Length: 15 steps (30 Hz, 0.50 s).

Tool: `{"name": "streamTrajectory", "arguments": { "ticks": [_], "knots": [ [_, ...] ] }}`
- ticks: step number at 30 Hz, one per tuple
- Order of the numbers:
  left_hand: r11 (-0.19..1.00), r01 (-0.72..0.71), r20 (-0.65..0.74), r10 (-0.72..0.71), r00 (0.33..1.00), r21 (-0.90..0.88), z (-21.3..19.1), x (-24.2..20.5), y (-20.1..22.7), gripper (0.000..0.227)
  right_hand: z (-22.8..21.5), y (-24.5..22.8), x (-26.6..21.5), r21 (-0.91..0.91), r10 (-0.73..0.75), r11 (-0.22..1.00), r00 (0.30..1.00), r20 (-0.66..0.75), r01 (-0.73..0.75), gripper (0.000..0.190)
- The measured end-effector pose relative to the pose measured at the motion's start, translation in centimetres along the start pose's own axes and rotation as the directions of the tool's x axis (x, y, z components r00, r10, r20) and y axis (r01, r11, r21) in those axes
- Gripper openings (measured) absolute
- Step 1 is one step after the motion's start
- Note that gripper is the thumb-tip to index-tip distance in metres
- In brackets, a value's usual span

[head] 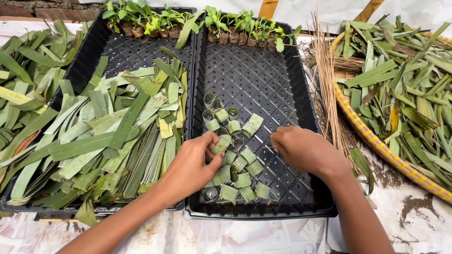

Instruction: The person constructs seedling pots by folding leaf strips into cylinders and securing them with small wooden sticks.

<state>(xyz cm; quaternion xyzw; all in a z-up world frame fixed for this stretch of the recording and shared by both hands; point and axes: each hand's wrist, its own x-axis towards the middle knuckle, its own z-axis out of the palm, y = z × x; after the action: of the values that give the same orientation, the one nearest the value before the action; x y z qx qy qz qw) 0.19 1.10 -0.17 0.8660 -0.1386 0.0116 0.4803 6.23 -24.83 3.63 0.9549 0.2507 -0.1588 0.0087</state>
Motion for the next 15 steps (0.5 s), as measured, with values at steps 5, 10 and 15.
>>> {"name": "streamTrajectory", "arguments": {
  "ticks": [5, 10, 15],
  "knots": [
    [0.996, -0.020, 0.070, 0.026, 0.997, -0.084, 0.3, -0.2, 0.4, 0.013, 0.8, -0.6, 1.3, -0.231, 0.013, 0.972, 0.996, -0.086, -0.032, 0.021],
    [0.918, 0.021, 0.102, 0.022, 0.994, -0.396, 0.2, 0.3, 0.0, 0.018, -0.7, -5.9, -0.7, 0.074, -0.213, 0.968, 0.937, -0.276, 0.241, 0.036],
    [0.783, 0.098, 0.115, -0.034, 0.993, -0.614, 0.2, 0.2, 0.3, 0.014, -0.2, -4.2, 0.5, 0.149, -0.360, 0.891, 0.868, -0.342, 0.428, 0.026]
  ]
}}
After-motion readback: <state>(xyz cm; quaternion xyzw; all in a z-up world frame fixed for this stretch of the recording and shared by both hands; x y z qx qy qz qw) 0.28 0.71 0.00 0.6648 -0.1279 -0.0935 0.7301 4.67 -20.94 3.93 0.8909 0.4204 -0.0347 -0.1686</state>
